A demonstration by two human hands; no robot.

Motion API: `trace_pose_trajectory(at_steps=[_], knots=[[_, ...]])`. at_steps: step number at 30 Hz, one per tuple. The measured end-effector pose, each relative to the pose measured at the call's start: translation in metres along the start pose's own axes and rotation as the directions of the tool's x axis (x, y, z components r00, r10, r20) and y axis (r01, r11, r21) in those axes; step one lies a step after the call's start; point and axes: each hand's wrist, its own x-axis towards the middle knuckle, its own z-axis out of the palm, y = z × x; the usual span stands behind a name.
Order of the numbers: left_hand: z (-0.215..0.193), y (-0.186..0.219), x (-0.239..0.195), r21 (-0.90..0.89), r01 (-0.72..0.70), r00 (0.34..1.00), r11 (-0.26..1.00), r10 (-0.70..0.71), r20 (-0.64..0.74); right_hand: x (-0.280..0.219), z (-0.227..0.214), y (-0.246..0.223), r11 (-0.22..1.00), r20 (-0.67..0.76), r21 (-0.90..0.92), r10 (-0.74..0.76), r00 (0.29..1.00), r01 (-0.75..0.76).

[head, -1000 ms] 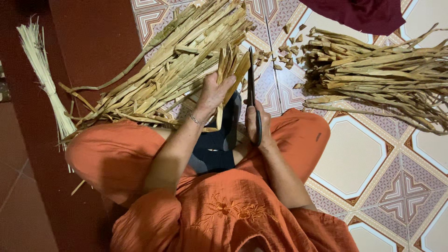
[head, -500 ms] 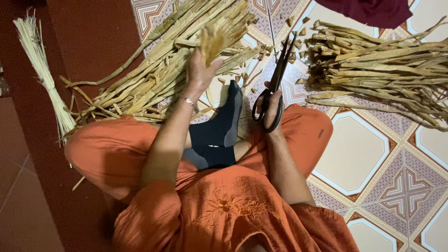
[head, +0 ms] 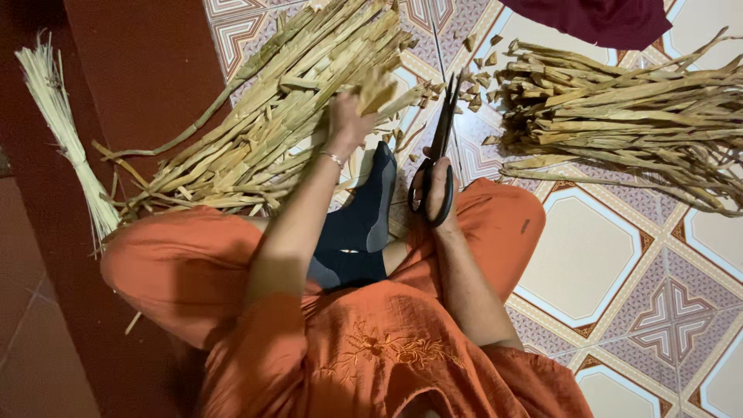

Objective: The person sits cross-legged on a tiled floor and uses scissors to cut dried plant stalks into shorter pieces. They repeatedly pick up stalks, align them, cut them, and place the cut pieces into a growing pile on the floor.

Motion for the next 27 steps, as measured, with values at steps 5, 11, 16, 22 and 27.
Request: trace_pose_trajectory(at_steps=[5, 11, 16, 22, 27], knots=[[-0.039, 0.023, -0.019, -0.567, 0.268, 0.961, 0.779, -0.174, 0.215, -0.011, 0.010, -0.006, 0.999, 0.187, 0.019, -0.047, 0.981, 0.045], [-0.048, 0.043, -0.040, -0.741, 0.196, 0.975, 0.642, -0.047, 0.218, -0.027, 0.022, -0.022, 0.987, 0.262, -0.126, -0.059, 0.963, 0.095], [-0.038, 0.051, -0.050, -0.782, 0.138, 0.975, 0.607, 0.054, 0.214, -0.028, 0.025, -0.033, 0.951, 0.189, -0.248, -0.138, 0.972, 0.183], [-0.034, 0.048, -0.057, -0.753, 0.257, 0.926, 0.606, 0.067, 0.370, -0.030, 0.024, -0.027, 0.950, 0.129, -0.255, -0.150, 0.980, 0.179], [-0.033, 0.050, -0.064, -0.650, 0.188, 0.935, 0.736, 0.068, 0.348, -0.022, 0.025, -0.015, 0.959, 0.057, -0.190, -0.201, 0.978, 0.208]])
